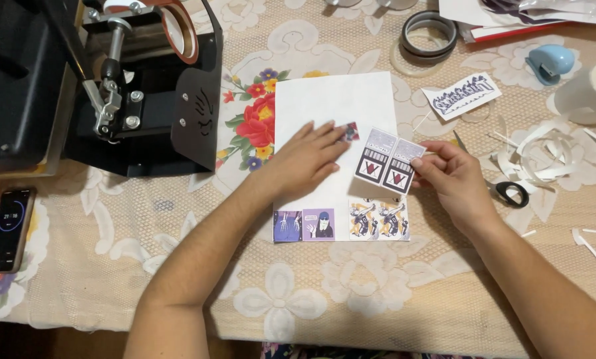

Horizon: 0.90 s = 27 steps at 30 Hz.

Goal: The person arranges and secures small printed stickers onto a white sheet of paper. They use a roll of yellow tape and a pair of scissors to cut small pieces of adhesive, which are then applied to the back of the stickers before pressing them onto the paper.

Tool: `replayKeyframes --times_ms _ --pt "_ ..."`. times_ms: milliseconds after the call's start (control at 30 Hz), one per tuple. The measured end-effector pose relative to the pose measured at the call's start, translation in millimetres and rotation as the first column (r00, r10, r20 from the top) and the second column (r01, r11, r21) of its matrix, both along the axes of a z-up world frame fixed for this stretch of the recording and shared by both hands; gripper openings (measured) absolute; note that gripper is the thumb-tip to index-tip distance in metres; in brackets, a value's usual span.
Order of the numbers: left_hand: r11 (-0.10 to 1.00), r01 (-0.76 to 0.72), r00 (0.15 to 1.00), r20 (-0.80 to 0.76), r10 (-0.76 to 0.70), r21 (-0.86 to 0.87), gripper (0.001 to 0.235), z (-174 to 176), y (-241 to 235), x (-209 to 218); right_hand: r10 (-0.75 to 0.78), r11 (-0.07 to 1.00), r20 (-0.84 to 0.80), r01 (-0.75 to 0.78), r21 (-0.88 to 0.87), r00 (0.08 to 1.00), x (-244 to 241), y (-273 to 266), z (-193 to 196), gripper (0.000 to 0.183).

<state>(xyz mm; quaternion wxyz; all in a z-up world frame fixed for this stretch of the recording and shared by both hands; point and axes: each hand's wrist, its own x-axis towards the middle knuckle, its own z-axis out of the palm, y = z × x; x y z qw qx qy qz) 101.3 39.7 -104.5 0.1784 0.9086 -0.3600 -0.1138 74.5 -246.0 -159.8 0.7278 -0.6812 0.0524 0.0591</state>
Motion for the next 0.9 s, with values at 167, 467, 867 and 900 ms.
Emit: replayKeyframes --times_ms 167,467,867,900 --pt "0.962 -0.088 0.986 0.112 0.120 -0.258 0.036 -16 8 -6 0.082 0.971 0.129 -0.050 -0.234 0.988 16 -2 -4 0.037" --pt "0.840 0.171 0.984 0.053 -0.168 -0.515 0.032 -65 3 -9 0.181 0.934 0.016 -0.166 -0.316 0.983 28 5 -8 0.046" --pt "0.885 0.244 0.968 0.047 -0.246 -0.395 0.038 -82 4 -7 0.173 0.902 0.008 -0.155 -0.404 0.985 21 12 1 0.044" --pt "0.886 0.242 0.969 0.046 -0.244 -0.395 0.038 -82 4 -8 0.175 0.902 0.006 -0.158 -0.403 0.985 21 12 0 0.044"
